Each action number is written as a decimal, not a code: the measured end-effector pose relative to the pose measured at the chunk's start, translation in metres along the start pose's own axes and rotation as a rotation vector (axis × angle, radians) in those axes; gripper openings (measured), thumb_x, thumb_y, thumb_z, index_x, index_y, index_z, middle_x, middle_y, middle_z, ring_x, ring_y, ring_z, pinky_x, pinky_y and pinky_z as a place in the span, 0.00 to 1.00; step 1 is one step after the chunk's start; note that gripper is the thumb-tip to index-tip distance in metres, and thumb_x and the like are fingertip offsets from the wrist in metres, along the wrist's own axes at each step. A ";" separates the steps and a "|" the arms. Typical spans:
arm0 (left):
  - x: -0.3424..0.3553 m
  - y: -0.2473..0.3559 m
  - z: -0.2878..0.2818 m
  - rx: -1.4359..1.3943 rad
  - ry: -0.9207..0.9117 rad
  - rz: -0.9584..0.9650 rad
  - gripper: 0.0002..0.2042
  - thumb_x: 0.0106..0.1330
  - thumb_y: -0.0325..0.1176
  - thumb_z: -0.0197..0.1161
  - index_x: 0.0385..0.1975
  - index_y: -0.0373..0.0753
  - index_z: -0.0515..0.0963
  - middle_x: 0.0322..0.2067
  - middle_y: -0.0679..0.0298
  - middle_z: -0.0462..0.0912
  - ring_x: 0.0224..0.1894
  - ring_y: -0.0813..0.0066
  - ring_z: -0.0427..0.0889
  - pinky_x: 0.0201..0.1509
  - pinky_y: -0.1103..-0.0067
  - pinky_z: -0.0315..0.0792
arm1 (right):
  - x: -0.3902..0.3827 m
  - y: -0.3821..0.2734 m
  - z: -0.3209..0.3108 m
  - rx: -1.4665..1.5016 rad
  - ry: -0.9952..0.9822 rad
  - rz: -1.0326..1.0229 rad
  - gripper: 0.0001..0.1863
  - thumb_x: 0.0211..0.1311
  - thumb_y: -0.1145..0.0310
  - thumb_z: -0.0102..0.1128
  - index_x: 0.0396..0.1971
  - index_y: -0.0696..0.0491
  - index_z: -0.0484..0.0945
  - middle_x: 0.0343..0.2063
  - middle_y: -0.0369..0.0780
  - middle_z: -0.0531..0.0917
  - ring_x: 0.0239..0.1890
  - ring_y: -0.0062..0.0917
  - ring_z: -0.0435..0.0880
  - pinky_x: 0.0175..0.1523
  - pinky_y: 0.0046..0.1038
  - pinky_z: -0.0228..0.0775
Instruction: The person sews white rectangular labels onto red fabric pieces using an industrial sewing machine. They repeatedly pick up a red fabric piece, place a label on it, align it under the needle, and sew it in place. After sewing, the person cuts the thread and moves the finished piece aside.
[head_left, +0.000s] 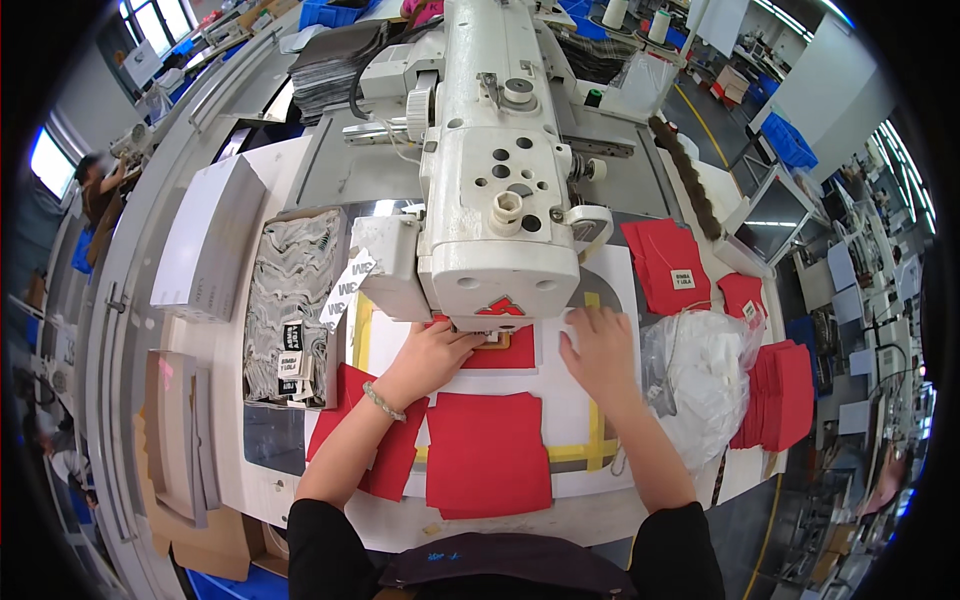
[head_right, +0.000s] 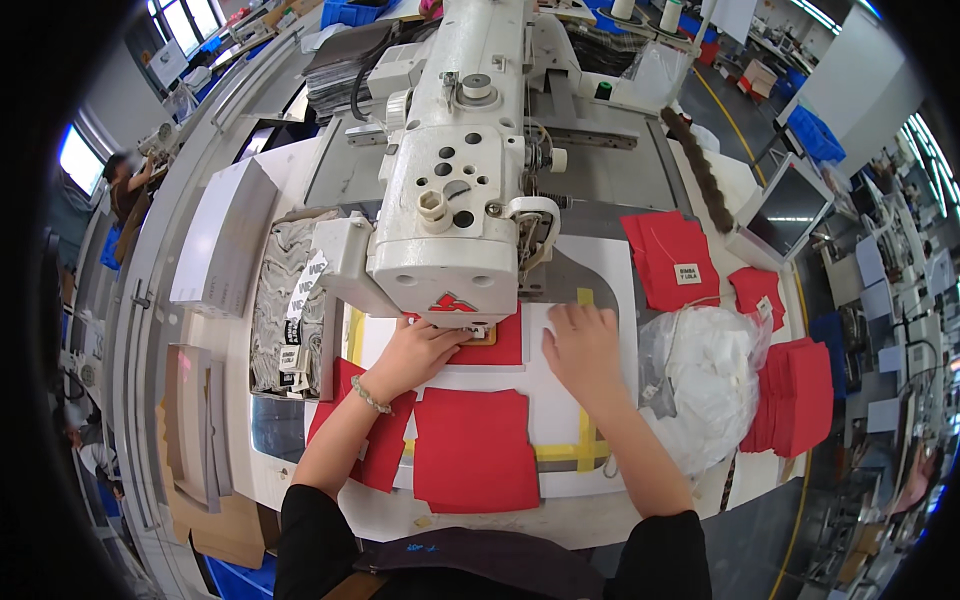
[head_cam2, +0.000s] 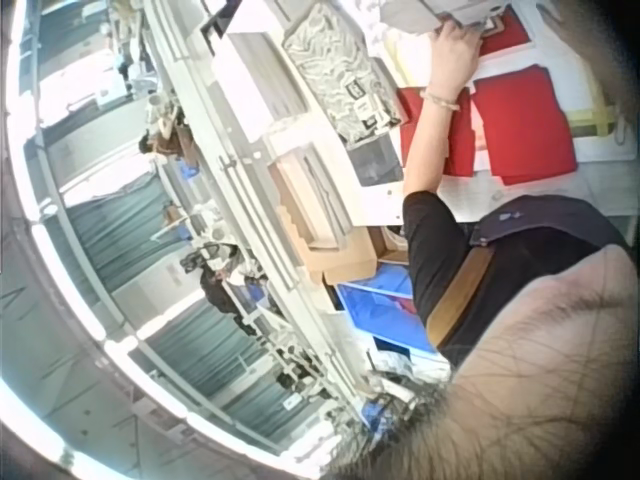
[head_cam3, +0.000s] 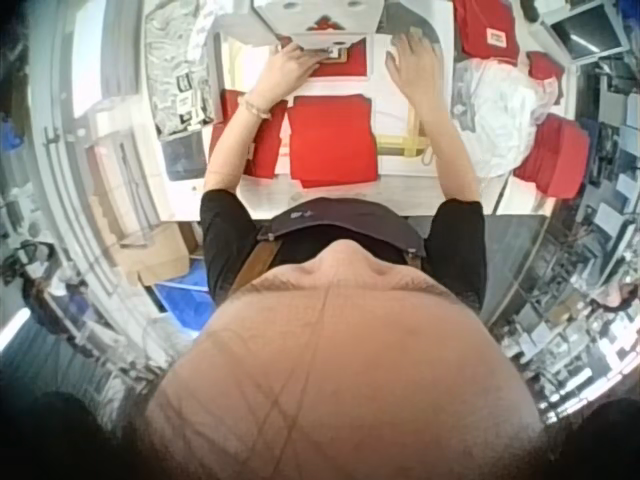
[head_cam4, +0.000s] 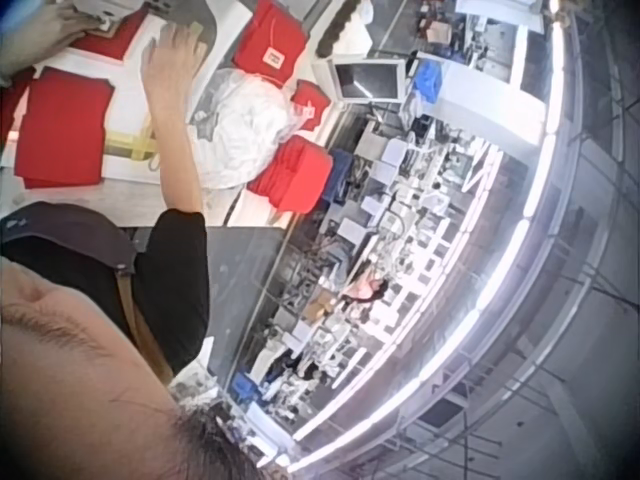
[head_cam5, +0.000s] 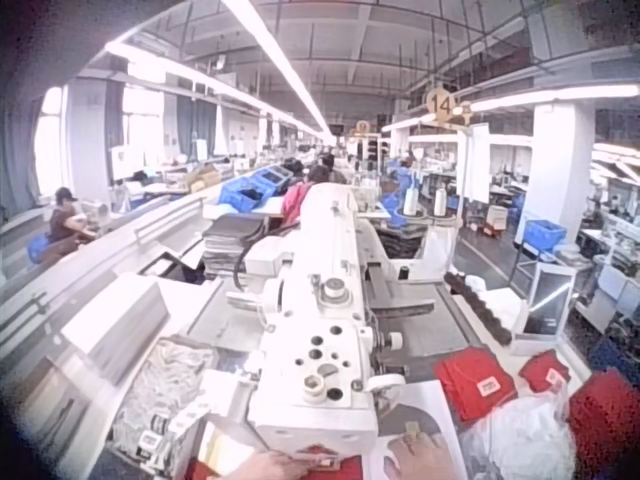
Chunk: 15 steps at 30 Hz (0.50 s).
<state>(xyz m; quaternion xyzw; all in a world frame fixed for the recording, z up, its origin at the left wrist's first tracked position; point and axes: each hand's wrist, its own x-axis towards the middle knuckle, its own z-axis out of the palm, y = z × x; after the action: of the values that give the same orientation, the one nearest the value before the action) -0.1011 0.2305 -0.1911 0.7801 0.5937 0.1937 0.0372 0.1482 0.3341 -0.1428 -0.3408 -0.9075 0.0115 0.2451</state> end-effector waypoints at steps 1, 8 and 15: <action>-0.002 0.000 -0.001 0.007 -0.011 -0.010 0.14 0.60 0.34 0.65 0.46 0.48 0.82 0.41 0.72 0.85 0.48 0.70 0.77 0.58 0.63 0.63 | -0.007 0.001 -0.015 -0.056 -0.115 0.153 0.14 0.50 0.69 0.66 0.36 0.53 0.73 0.32 0.41 0.78 0.38 0.38 0.77 0.44 0.37 0.64; 0.002 0.000 0.009 0.009 0.075 0.028 0.12 0.60 0.34 0.65 0.43 0.46 0.83 0.41 0.71 0.85 0.49 0.71 0.78 0.57 0.65 0.64 | -0.086 0.016 -0.024 -0.147 -0.130 0.467 0.13 0.55 0.65 0.65 0.35 0.55 0.72 0.30 0.43 0.77 0.36 0.40 0.77 0.42 0.40 0.67; 0.001 -0.001 0.011 0.056 0.170 0.089 0.11 0.60 0.33 0.65 0.42 0.45 0.84 0.42 0.71 0.84 0.47 0.71 0.78 0.53 0.66 0.64 | -0.084 0.020 -0.016 -0.184 -0.124 0.452 0.07 0.60 0.71 0.58 0.35 0.55 0.71 0.27 0.46 0.78 0.30 0.45 0.78 0.36 0.43 0.69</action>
<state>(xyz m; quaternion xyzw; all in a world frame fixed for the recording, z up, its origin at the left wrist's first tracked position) -0.0986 0.2334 -0.2012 0.7873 0.5645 0.2439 -0.0439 0.2221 0.2951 -0.1690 -0.5545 -0.8189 0.0042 0.1480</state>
